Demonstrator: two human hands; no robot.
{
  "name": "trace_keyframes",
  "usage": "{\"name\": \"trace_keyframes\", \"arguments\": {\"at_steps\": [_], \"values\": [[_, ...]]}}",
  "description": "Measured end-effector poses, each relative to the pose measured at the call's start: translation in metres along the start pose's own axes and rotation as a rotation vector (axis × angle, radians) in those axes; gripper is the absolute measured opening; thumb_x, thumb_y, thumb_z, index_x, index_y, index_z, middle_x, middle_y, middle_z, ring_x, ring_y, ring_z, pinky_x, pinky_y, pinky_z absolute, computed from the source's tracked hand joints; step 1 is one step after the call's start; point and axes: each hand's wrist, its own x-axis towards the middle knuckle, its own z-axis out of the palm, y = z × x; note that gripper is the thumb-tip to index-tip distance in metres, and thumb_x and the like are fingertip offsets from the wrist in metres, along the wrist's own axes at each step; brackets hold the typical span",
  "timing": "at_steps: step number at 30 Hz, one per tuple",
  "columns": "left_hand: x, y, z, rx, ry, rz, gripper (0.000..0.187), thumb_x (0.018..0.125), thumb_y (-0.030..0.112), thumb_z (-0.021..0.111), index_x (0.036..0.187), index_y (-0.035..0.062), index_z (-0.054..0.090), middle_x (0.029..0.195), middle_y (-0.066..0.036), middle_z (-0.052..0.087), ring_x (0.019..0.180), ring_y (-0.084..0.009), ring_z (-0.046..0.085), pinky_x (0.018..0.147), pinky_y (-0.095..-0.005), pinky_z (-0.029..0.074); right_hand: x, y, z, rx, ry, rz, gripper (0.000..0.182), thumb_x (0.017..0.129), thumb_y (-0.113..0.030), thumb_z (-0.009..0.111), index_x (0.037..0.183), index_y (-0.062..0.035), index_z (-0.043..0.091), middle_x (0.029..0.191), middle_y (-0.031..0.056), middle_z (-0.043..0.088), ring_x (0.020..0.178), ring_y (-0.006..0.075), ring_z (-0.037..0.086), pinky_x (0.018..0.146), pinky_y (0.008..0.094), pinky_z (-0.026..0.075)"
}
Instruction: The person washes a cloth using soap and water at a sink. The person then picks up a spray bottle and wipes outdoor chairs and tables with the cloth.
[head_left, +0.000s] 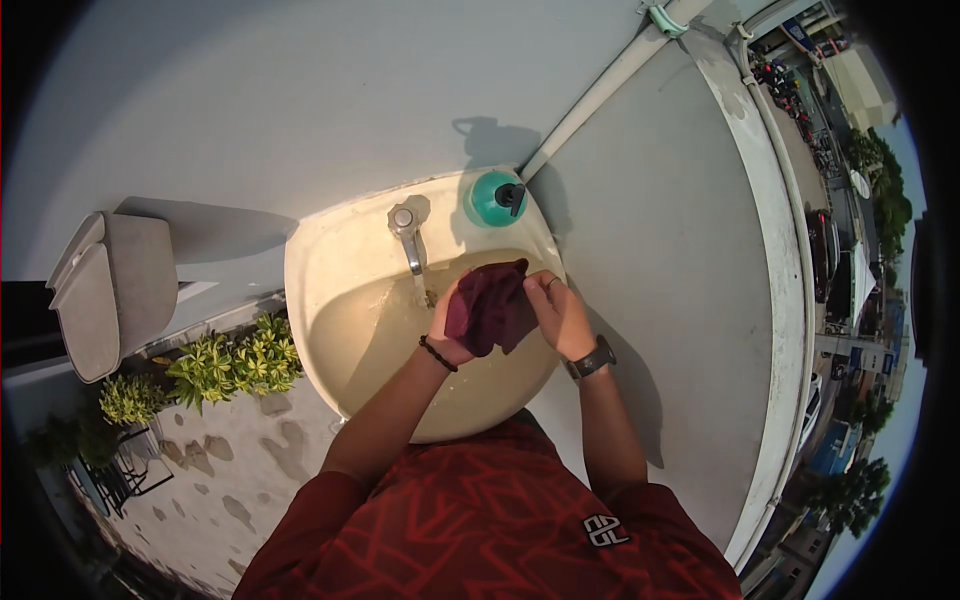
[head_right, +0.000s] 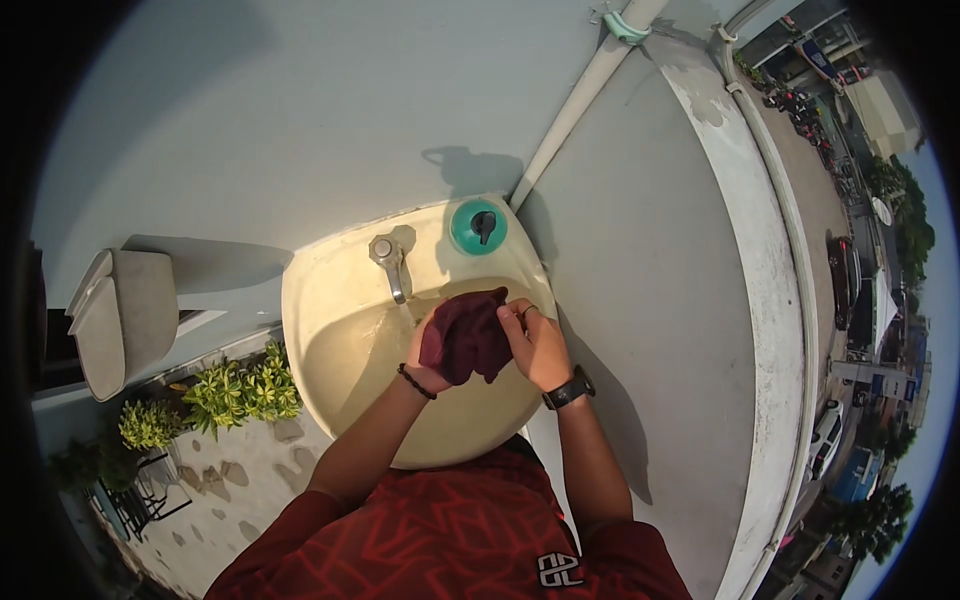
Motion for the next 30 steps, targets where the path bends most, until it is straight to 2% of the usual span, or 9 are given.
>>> {"name": "trace_keyframes", "arguments": {"at_steps": [2, 3, 6, 9, 11, 16, 21, 27, 30], "values": [[0.007, 0.0, 0.01, -0.01, 0.027, 0.0, 0.036, 0.099, 0.025, 0.037, 0.115, -0.0025, 0.056, 0.106, -0.011, 0.065, 0.09, -0.0179, 0.061, 0.084, -0.0295, 0.048, 0.016, -0.003, -0.003, -0.113, 0.114, -0.191, 0.023, 0.093, -0.021, 0.051, 0.092, -0.0002, 0.061, 0.081, 0.0064, 0.059, 0.067, 0.0163, 0.049, 0.064, 0.0263, 0.042], [0.017, 0.003, 0.017, -0.071, -0.17, -0.038, 0.035, 0.099, 0.023, 0.038, 0.113, -0.0027, 0.056, 0.103, -0.01, 0.065, 0.087, -0.0171, 0.059, 0.083, -0.0289, 0.047, 0.029, -0.003, -0.002, -0.072, 0.268, -0.392, 0.026, 0.093, -0.023, 0.05, 0.094, 0.0004, 0.062, 0.083, 0.0083, 0.061, 0.065, 0.018, 0.049, 0.063, 0.0269, 0.042], [0.044, 0.011, 0.034, -0.253, -0.762, -0.156, 0.03, 0.097, 0.018, 0.039, 0.108, -0.0032, 0.057, 0.095, -0.007, 0.063, 0.079, -0.0148, 0.054, 0.078, -0.0271, 0.046, 0.058, -0.049, -0.015, 0.133, 0.21, -0.371, 0.031, 0.096, -0.025, 0.046, 0.1, 0.001, 0.061, 0.091, 0.0094, 0.065, 0.076, 0.0191, 0.056, 0.071, 0.0285, 0.044], [0.049, 0.015, 0.036, -0.062, -0.494, 0.042, 0.025, 0.094, 0.013, 0.039, 0.104, -0.0025, 0.057, 0.091, -0.005, 0.061, 0.076, -0.0137, 0.05, 0.077, -0.0259, 0.044, 0.102, -0.076, -0.009, 0.192, 0.062, -0.411, 0.04, 0.1, -0.034, 0.038, 0.108, -0.0016, 0.06, 0.101, 0.0083, 0.063, 0.095, 0.0171, 0.055, 0.087, 0.0272, 0.042], [0.049, 0.017, 0.037, 0.129, -0.222, 0.244, 0.021, 0.092, 0.008, 0.04, 0.1, -0.0018, 0.056, 0.086, -0.004, 0.058, 0.072, -0.0125, 0.046, 0.075, -0.0247, 0.042, 0.125, -0.086, -0.004, -0.003, -0.065, -0.26, 0.05, 0.098, -0.044, 0.037, 0.108, -0.001, 0.061, 0.102, 0.0079, 0.062, 0.095, 0.0185, 0.056, 0.086, 0.0283, 0.043], [0.046, 0.005, 0.05, 0.586, -0.006, 0.491, 0.017, 0.087, 0.005, 0.042, 0.095, -0.0002, 0.056, 0.083, -0.005, 0.057, 0.072, -0.0137, 0.045, 0.078, -0.0246, 0.04, 0.156, -0.072, 0.018, -0.273, -0.215, -0.08, 0.062, 0.093, -0.054, 0.035, 0.103, 0.0012, 0.062, 0.089, 0.0112, 0.065, 0.078, 0.0272, 0.059, 0.074, 0.0345, 0.046], [0.047, 0.012, 0.055, -0.215, -0.2, 0.098, 0.019, 0.088, 0.005, 0.037, 0.091, -0.0005, 0.055, 0.084, -0.007, 0.055, 0.072, -0.0157, 0.043, 0.077, -0.0269, 0.038, 0.161, -0.061, 0.02, -0.274, -0.189, -0.104, 0.061, 0.091, -0.055, 0.039, 0.095, -0.0013, 0.067, 0.086, 0.0092, 0.065, 0.079, 0.0241, 0.058, 0.074, 0.0322, 0.047], [0.051, 0.009, 0.058, -0.261, -0.139, 0.058, 0.018, 0.088, 0.005, 0.038, 0.089, -0.0013, 0.056, 0.083, -0.008, 0.056, 0.074, -0.0166, 0.044, 0.08, -0.0282, 0.039, 0.165, -0.059, 0.026, -0.433, -0.067, -0.174, 0.059, 0.091, -0.053, 0.04, 0.086, -0.0005, 0.068, 0.079, 0.0101, 0.064, 0.072, 0.0244, 0.058, 0.071, 0.0325, 0.047], [0.056, 0.011, 0.046, -0.158, -0.214, 0.086, 0.017, 0.087, 0.003, 0.039, 0.087, -0.0017, 0.056, 0.082, -0.009, 0.056, 0.074, -0.017, 0.044, 0.08, -0.0277, 0.039, 0.165, -0.063, 0.026, -0.363, -0.075, -0.152, 0.06, 0.091, -0.051, 0.038, 0.076, 0.0007, 0.065, 0.078, 0.0151, 0.065, 0.074, 0.0331, 0.059, 0.072, 0.0378, 0.047]]}}
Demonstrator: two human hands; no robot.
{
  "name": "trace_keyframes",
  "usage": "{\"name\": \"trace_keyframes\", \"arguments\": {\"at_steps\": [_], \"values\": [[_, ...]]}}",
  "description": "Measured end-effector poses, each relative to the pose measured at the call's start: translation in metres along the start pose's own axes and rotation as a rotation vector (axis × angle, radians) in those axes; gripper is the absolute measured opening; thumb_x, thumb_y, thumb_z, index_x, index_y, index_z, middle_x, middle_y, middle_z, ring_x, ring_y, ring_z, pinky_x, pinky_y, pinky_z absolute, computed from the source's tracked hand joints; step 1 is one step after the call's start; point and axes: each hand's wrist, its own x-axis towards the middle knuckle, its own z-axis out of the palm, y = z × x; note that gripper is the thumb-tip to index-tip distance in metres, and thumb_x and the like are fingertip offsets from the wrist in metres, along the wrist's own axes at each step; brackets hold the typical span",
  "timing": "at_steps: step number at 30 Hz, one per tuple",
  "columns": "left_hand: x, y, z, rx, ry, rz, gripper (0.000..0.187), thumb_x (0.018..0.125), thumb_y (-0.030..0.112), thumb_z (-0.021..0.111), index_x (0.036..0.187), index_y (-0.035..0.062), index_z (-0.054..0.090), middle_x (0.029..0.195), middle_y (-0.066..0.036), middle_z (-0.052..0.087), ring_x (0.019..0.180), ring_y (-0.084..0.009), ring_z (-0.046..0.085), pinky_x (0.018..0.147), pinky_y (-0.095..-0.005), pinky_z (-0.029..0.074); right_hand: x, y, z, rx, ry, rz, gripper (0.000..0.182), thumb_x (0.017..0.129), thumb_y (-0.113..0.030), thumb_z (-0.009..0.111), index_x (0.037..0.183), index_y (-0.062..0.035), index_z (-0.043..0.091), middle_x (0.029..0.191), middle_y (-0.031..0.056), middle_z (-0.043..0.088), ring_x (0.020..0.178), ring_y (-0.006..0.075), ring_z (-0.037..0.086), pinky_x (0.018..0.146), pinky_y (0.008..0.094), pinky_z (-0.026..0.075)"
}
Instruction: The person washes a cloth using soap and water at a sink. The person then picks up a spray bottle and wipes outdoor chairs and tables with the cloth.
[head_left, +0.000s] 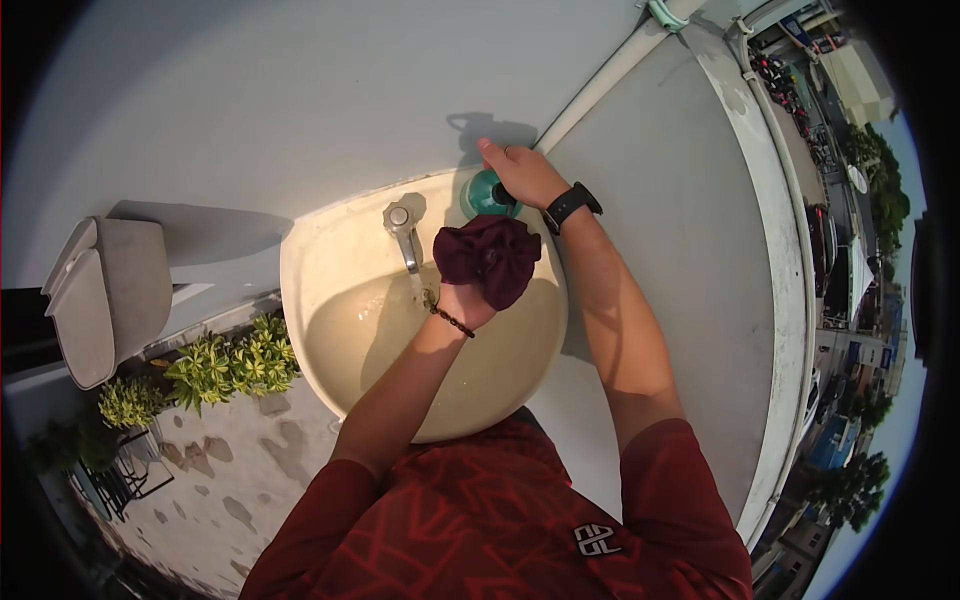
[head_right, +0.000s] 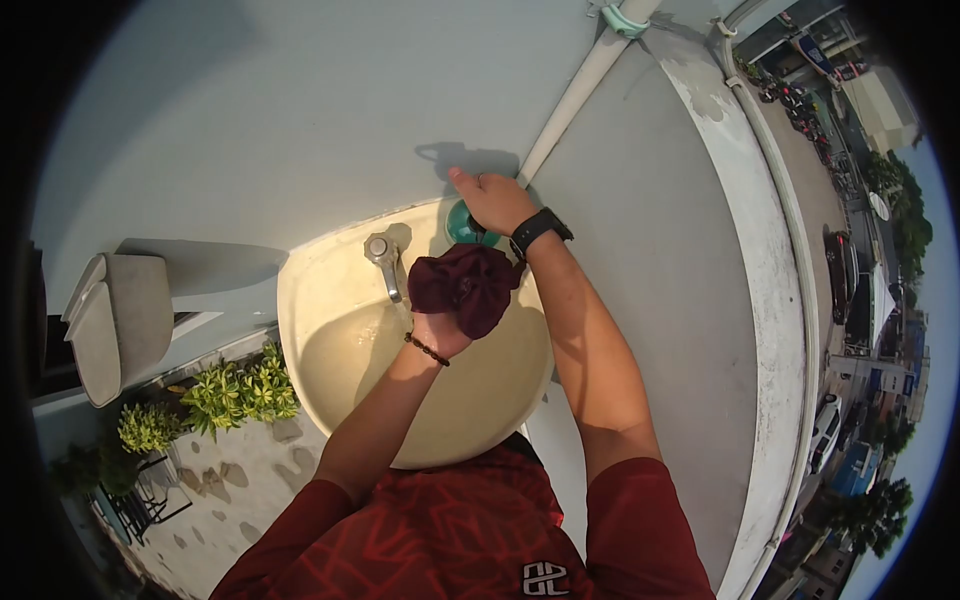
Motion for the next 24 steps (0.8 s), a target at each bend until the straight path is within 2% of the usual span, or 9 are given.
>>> {"name": "trace_keyframes", "arguments": {"at_steps": [2, 6, 7, 11, 12, 16, 17, 22, 24], "values": [[-0.009, -0.001, -0.013, 0.014, 0.001, 0.017, 0.017, 0.087, 0.002, 0.039, 0.086, -0.0018, 0.056, 0.082, -0.009, 0.056, 0.074, -0.0171, 0.044, 0.08, -0.0275, 0.039, -0.005, 0.006, 0.009, 0.024, -0.034, 0.025, 0.06, 0.091, -0.05, 0.037, 0.073, 0.0011, 0.064, 0.078, 0.0167, 0.066, 0.075, 0.0359, 0.06, 0.073, 0.0396, 0.047], [-0.016, 0.007, -0.01, 0.209, 0.087, 0.229, 0.02, 0.086, 0.006, 0.042, 0.096, -0.0028, 0.057, 0.085, -0.008, 0.059, 0.076, -0.0174, 0.046, 0.081, -0.0272, 0.039, -0.003, 0.001, 0.002, -0.103, -0.047, -0.045, 0.058, 0.092, -0.05, 0.041, 0.086, 0.0011, 0.067, 0.077, 0.0113, 0.065, 0.072, 0.0236, 0.059, 0.07, 0.032, 0.047], [-0.015, 0.008, -0.009, 0.213, 0.076, 0.227, 0.02, 0.086, 0.006, 0.042, 0.096, -0.0028, 0.057, 0.085, -0.008, 0.059, 0.076, -0.0174, 0.046, 0.081, -0.0272, 0.039, -0.002, 0.0, -0.002, -0.106, -0.038, -0.05, 0.058, 0.092, -0.05, 0.041, 0.086, 0.0011, 0.067, 0.077, 0.0113, 0.065, 0.072, 0.0236, 0.059, 0.07, 0.032, 0.047], [-0.014, 0.014, -0.015, 0.51, -0.001, 0.352, 0.023, 0.087, 0.006, 0.041, 0.098, -0.0048, 0.058, 0.084, -0.008, 0.059, 0.075, -0.0172, 0.045, 0.08, -0.0273, 0.039, -0.004, -0.001, -0.004, 0.048, -0.099, 0.019, 0.056, 0.091, -0.048, 0.038, 0.08, 0.0, 0.065, 0.079, 0.0147, 0.067, 0.073, 0.037, 0.059, 0.071, 0.041, 0.047], [-0.015, 0.014, -0.017, 0.507, 0.006, 0.358, 0.023, 0.087, 0.006, 0.041, 0.098, -0.0048, 0.058, 0.084, -0.008, 0.059, 0.075, -0.0172, 0.045, 0.08, -0.0273, 0.039, -0.003, 0.0, -0.002, 0.047, -0.109, 0.02, 0.056, 0.091, -0.048, 0.038, 0.08, 0.0, 0.065, 0.079, 0.0147, 0.067, 0.073, 0.037, 0.059, 0.071, 0.041, 0.047], [-0.017, 0.018, -0.021, 0.387, 0.049, 0.335, 0.023, 0.087, 0.007, 0.042, 0.098, -0.0049, 0.058, 0.087, -0.009, 0.06, 0.079, -0.0175, 0.046, 0.077, -0.0292, 0.04, -0.002, 0.006, 0.002, -0.052, -0.006, -0.099, 0.054, 0.092, -0.047, 0.042, 0.09, 0.0017, 0.066, 0.08, 0.0108, 0.066, 0.071, 0.024, 0.059, 0.069, 0.0322, 0.048], [-0.013, 0.02, -0.019, 0.393, 0.034, 0.328, 0.023, 0.087, 0.007, 0.042, 0.098, -0.0049, 0.058, 0.087, -0.009, 0.06, 0.079, -0.0175, 0.046, 0.077, -0.0292, 0.04, 0.0, 0.005, -0.001, -0.053, 0.011, -0.105, 0.054, 0.092, -0.047, 0.042, 0.09, 0.0017, 0.066, 0.08, 0.0108, 0.066, 0.071, 0.024, 0.059, 0.069, 0.0322, 0.048], [-0.013, 0.022, -0.016, 0.06, -0.017, 0.157, 0.014, 0.084, -0.001, 0.044, 0.086, -0.006, 0.057, 0.079, -0.009, 0.055, 0.072, -0.0194, 0.043, 0.072, -0.0275, 0.037, -0.001, 0.003, -0.002, -0.038, -0.083, -0.03, 0.055, 0.094, -0.045, 0.036, 0.082, 0.0019, 0.063, 0.078, 0.0131, 0.066, 0.073, 0.0356, 0.059, 0.072, 0.0404, 0.047], [-0.013, 0.021, -0.013, 0.44, 0.044, 0.346, 0.015, 0.086, 0.001, 0.044, 0.086, -0.0042, 0.058, 0.079, -0.008, 0.054, 0.072, -0.0191, 0.043, 0.071, -0.0277, 0.037, 0.006, 0.003, -0.001, -0.071, -0.105, -0.029, 0.055, 0.094, -0.047, 0.038, 0.09, 0.0006, 0.064, 0.088, 0.0116, 0.066, 0.078, 0.0292, 0.059, 0.074, 0.0363, 0.047]]}}
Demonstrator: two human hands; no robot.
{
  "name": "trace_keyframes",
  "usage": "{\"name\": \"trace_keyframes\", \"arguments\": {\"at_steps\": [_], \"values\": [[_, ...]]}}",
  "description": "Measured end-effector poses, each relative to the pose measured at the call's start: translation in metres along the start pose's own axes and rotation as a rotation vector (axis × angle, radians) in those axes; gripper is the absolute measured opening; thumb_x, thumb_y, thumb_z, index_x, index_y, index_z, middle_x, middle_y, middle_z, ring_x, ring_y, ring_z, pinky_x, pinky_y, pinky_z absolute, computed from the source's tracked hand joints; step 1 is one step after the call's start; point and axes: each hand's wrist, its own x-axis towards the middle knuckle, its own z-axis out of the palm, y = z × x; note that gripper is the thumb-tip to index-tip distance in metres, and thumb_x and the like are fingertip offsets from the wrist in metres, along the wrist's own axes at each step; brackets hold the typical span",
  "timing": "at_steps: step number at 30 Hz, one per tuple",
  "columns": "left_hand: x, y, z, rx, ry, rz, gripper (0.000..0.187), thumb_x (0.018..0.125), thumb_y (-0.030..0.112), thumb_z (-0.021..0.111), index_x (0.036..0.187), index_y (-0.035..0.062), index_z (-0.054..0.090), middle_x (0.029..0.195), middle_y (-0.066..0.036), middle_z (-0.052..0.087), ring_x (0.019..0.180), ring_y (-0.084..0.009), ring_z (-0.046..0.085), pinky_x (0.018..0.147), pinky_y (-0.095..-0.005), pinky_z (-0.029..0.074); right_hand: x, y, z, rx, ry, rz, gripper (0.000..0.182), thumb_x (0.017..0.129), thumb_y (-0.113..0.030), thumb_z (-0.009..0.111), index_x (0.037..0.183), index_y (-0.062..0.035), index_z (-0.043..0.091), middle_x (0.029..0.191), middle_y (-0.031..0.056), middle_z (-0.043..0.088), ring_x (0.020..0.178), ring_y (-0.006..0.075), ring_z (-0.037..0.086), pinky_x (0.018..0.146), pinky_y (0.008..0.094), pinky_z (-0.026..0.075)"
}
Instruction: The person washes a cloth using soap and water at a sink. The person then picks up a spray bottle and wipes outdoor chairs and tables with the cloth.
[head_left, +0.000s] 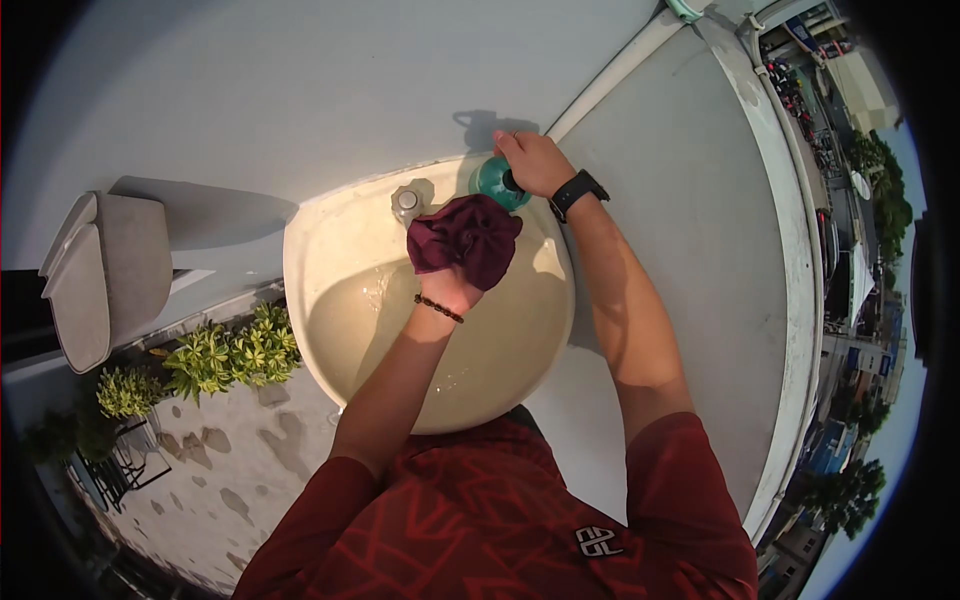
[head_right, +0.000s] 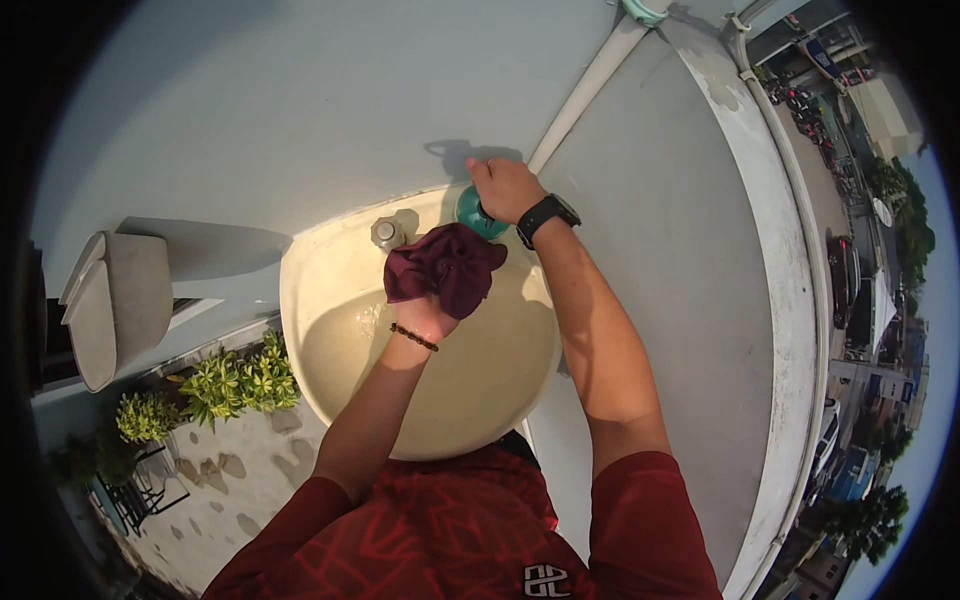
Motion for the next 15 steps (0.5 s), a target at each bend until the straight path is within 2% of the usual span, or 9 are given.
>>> {"name": "trace_keyframes", "arguments": {"at_steps": [2, 3, 7, 8, 10, 12, 13, 14, 15], "values": [[-0.004, -0.001, 0.005, 0.394, 0.033, 0.164, 0.015, 0.087, 0.003, 0.044, 0.086, -0.0025, 0.058, 0.079, -0.008, 0.054, 0.072, -0.0187, 0.042, 0.07, -0.0278, 0.037, -0.001, 0.002, 0.001, -0.024, -0.015, 0.01, 0.055, 0.094, -0.049, 0.04, 0.099, -0.0007, 0.066, 0.098, 0.0101, 0.066, 0.084, 0.0229, 0.06, 0.077, 0.0322, 0.048], [-0.003, -0.002, 0.008, 0.4, 0.019, 0.157, 0.015, 0.087, 0.003, 0.044, 0.086, -0.0025, 0.058, 0.079, -0.008, 0.054, 0.072, -0.0187, 0.042, 0.07, -0.0278, 0.037, -0.003, 0.002, -0.002, -0.019, 0.001, 0.013, 0.055, 0.094, -0.049, 0.04, 0.099, -0.0007, 0.066, 0.098, 0.0101, 0.066, 0.084, 0.0229, 0.06, 0.077, 0.0322, 0.048], [-0.006, -0.006, 0.023, -0.189, 0.173, -0.214, 0.018, 0.092, 0.01, 0.044, 0.087, 0.0032, 0.059, 0.081, -0.006, 0.055, 0.071, -0.0181, 0.045, 0.069, -0.0275, 0.038, -0.024, -0.001, -0.006, 0.37, 0.101, -0.016, 0.054, 0.095, -0.048, 0.037, 0.106, -0.0013, 0.063, 0.113, 0.009, 0.061, 0.095, 0.0206, 0.056, 0.084, 0.0349, 0.044], [-0.008, -0.009, 0.02, -0.188, 0.171, -0.212, 0.018, 0.092, 0.01, 0.044, 0.087, 0.0032, 0.059, 0.081, -0.006, 0.055, 0.071, -0.0181, 0.045, 0.069, -0.0275, 0.038, -0.033, 0.007, -0.004, 0.537, 0.261, -0.071, 0.055, 0.096, -0.049, 0.036, 0.111, -0.0015, 0.06, 0.119, 0.0092, 0.058, 0.101, 0.0202, 0.054, 0.088, 0.0368, 0.042], [-0.012, -0.02, 0.004, -0.017, -0.13, -0.109, 0.011, 0.091, 0.011, 0.05, 0.093, 0.0062, 0.059, 0.086, -0.006, 0.059, 0.076, -0.0178, 0.049, 0.067, -0.0255, 0.04, -0.077, 0.021, 0.004, 0.803, 0.533, -0.116, 0.054, 0.097, -0.047, 0.037, 0.125, -0.0028, 0.05, 0.126, 0.0113, 0.052, 0.107, 0.0213, 0.052, 0.091, 0.0375, 0.041], [-0.02, -0.028, -0.011, 0.155, -0.417, -0.001, 0.009, 0.09, 0.011, 0.055, 0.098, 0.0093, 0.059, 0.091, -0.006, 0.062, 0.081, -0.0176, 0.054, 0.065, -0.0234, 0.042, -0.131, 0.033, 0.043, 0.923, 0.577, 0.021, 0.047, 0.097, -0.035, 0.043, 0.125, 0.0017, 0.048, 0.116, 0.0121, 0.057, 0.1, 0.0219, 0.054, 0.088, 0.0325, 0.044], [-0.027, -0.029, -0.013, 0.15, -0.408, -0.001, 0.009, 0.09, 0.011, 0.055, 0.098, 0.0093, 0.059, 0.091, -0.006, 0.062, 0.081, -0.0176, 0.054, 0.065, -0.0234, 0.042, -0.151, 0.046, 0.07, 0.971, 0.372, 0.016, 0.046, 0.095, -0.032, 0.047, 0.126, 0.0017, 0.047, 0.117, 0.0126, 0.056, 0.101, 0.0205, 0.054, 0.087, 0.0316, 0.045], [-0.034, -0.027, -0.013, 0.103, -0.203, -0.139, 0.01, 0.091, 0.012, 0.054, 0.099, 0.0098, 0.058, 0.091, -0.006, 0.062, 0.08, -0.0177, 0.054, 0.067, -0.024, 0.042, -0.168, 0.055, 0.091, 1.016, 0.169, 0.011, 0.045, 0.094, -0.03, 0.051, 0.126, 0.0017, 0.046, 0.118, 0.0132, 0.055, 0.101, 0.0192, 0.054, 0.085, 0.0307, 0.045], [-0.045, -0.024, -0.013, 0.053, 0.006, -0.275, 0.01, 0.091, 0.012, 0.053, 0.1, 0.0103, 0.058, 0.09, -0.005, 0.061, 0.079, -0.0177, 0.054, 0.068, -0.0246, 0.042, -0.183, 0.056, 0.097, 1.096, -0.027, 0.1, 0.039, 0.091, -0.021, 0.057, 0.122, 0.0017, 0.049, 0.114, 0.0121, 0.057, 0.099, 0.0161, 0.054, 0.082, 0.027, 0.046]]}}
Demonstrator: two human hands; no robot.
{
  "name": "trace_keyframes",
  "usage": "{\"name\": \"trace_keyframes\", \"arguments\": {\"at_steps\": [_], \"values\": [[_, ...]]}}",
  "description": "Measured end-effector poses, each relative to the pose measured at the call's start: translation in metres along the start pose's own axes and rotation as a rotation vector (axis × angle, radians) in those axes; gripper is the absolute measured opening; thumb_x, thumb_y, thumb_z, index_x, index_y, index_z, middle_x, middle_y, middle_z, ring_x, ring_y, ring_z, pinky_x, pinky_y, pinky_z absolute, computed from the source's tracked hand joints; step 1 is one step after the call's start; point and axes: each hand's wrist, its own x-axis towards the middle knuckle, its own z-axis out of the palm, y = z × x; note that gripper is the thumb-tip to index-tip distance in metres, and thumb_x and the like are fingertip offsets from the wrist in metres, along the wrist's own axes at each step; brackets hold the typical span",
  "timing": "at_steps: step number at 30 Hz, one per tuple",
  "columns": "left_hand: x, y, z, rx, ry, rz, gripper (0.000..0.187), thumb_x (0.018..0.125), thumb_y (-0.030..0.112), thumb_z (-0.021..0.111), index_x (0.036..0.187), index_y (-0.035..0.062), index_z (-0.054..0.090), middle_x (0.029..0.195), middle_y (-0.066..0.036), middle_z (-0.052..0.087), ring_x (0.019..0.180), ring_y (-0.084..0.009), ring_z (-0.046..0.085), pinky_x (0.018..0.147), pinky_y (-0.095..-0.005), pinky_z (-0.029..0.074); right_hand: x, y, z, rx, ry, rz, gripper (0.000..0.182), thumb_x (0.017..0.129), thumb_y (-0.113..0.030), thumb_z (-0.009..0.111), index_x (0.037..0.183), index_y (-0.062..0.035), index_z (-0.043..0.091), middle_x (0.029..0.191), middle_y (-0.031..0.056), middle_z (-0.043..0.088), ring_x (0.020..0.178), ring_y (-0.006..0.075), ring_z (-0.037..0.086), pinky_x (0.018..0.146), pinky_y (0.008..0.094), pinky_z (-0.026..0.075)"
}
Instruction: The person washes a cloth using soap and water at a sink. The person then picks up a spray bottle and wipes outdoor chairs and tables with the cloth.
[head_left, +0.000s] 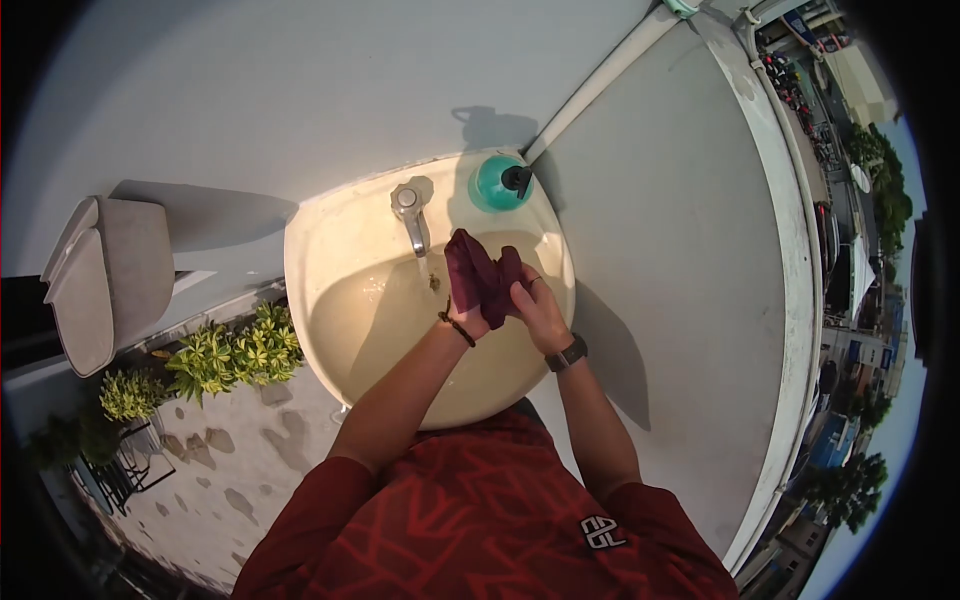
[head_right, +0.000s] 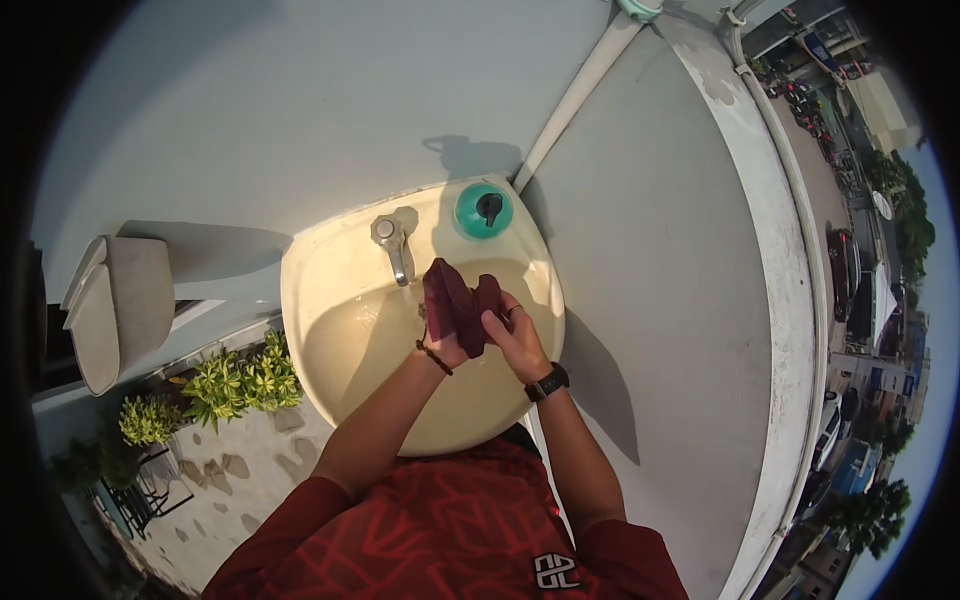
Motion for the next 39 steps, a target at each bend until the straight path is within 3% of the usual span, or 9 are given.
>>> {"name": "trace_keyframes", "arguments": {"at_steps": [2, 5, 8, 12, 17, 23, 27, 33, 39], "values": [[-0.016, 0.007, -0.003, -0.142, 0.386, -0.277, 0.011, 0.093, 0.013, 0.05, 0.101, 0.0113, 0.057, 0.089, -0.005, 0.061, 0.077, -0.0178, 0.054, 0.071, -0.0258, 0.043, -0.008, 0.008, -0.005, -0.219, 0.011, 0.025, 0.034, 0.091, -0.017, 0.058, 0.119, 0.0016, 0.052, 0.106, 0.0094, 0.059, 0.092, 0.0133, 0.055, 0.08, 0.023, 0.046], [-0.035, 0.019, -0.045, 0.006, 0.121, -0.146, 0.013, 0.092, 0.011, 0.05, 0.102, 0.0121, 0.057, 0.091, -0.005, 0.061, 0.079, -0.0152, 0.055, 0.073, -0.0258, 0.044, -0.004, 0.02, -0.036, -0.058, 0.102, 0.015, 0.029, 0.09, -0.014, 0.058, 0.114, 0.0017, 0.054, 0.098, 0.007, 0.061, 0.086, 0.0104, 0.055, 0.078, 0.022, 0.045], [-0.048, 0.033, -0.024, 0.097, 0.427, -0.269, 0.012, 0.091, 0.008, 0.049, 0.1, 0.0104, 0.058, 0.092, -0.004, 0.061, 0.08, -0.0131, 0.055, 0.074, -0.0241, 0.044, 0.018, 0.024, -0.056, 0.076, 0.154, 0.002, 0.026, 0.092, -0.016, 0.057, 0.11, 0.0016, 0.055, 0.094, 0.0071, 0.061, 0.081, 0.0106, 0.054, 0.076, 0.025, 0.045], [-0.031, 0.0, -0.077, -0.002, -0.087, -0.086, 0.016, 0.094, 0.017, 0.051, 0.104, 0.0063, 0.058, 0.099, -0.005, 0.063, 0.085, -0.0134, 0.057, 0.077, -0.0268, 0.047, 0.044, 0.024, 0.004, -0.134, 0.617, 0.06, 0.037, 0.096, -0.029, 0.05, 0.115, 0.0022, 0.056, 0.096, 0.0134, 0.063, 0.082, 0.0211, 0.058, 0.077, 0.031, 0.047], [-0.016, -0.039, -0.064, 0.988, 0.418, 0.422, 0.02, 0.096, 0.021, 0.047, 0.1, 0.0054, 0.059, 0.092, -0.005, 0.063, 0.079, -0.0133, 0.057, 0.07, -0.0263, 0.047, 0.034, 0.036, 0.044, -0.365, 0.419, -0.066, 0.047, 0.096, -0.039, 0.042, 0.116, -0.0001, 0.059, 0.097, 0.0207, 0.066, 0.086, 0.0333, 0.063, 0.074, 0.0366, 0.048], [-0.016, -0.03, -0.084, 0.643, 0.475, 0.227, 0.029, 0.097, 0.027, 0.042, 0.098, 0.0045, 0.06, 0.084, -0.006, 0.063, 0.072, -0.0135, 0.056, 0.064, -0.0249, 0.044, 0.016, 0.055, 0.065, -0.581, 0.498, -0.079, 0.05, 0.097, -0.04, 0.041, 0.106, 0.0048, 0.062, 0.093, 0.0208, 0.066, 0.083, 0.0284, 0.061, 0.073, 0.0339, 0.047], [-0.028, -0.044, -0.054, 1.175, 0.634, 0.175, 0.031, 0.096, 0.03, 0.044, 0.086, 0.0053, 0.06, 0.078, -0.005, 0.063, 0.067, -0.0136, 0.054, 0.063, -0.0251, 0.044, 0.061, 0.064, 0.015, -0.319, 0.336, 0.181, 0.047, 0.096, -0.038, 0.044, 0.1, 0.0045, 0.062, 0.088, 0.0178, 0.066, 0.079, 0.0261, 0.061, 0.07, 0.0323, 0.047], [-0.014, -0.015, -0.105, 0.863, 0.442, 0.141, 0.03, 0.094, 0.029, 0.046, 0.081, 0.0076, 0.062, 0.083, -0.005, 0.064, 0.071, -0.0153, 0.055, 0.068, -0.0283, 0.045, -0.002, 0.04, 0.045, -0.354, 0.317, 0.177, 0.04, 0.095, -0.034, 0.049, 0.091, 0.0039, 0.062, 0.081, 0.0112, 0.063, 0.071, 0.0222, 0.057, 0.067, 0.0289, 0.046], [-0.055, 0.018, -0.043, 0.118, 0.462, -0.29, 0.025, 0.092, 0.029, 0.049, 0.086, 0.0091, 0.064, 0.091, -0.006, 0.065, 0.081, -0.0176, 0.058, 0.076, -0.0318, 0.046, -0.022, -0.027, -0.021, -0.062, 0.177, 0.054, 0.013, 0.086, -0.006, 0.05, 0.089, 0.0004, 0.06, 0.095, 0.0082, 0.061, 0.081, 0.02, 0.055, 0.077, 0.0288, 0.045]]}}
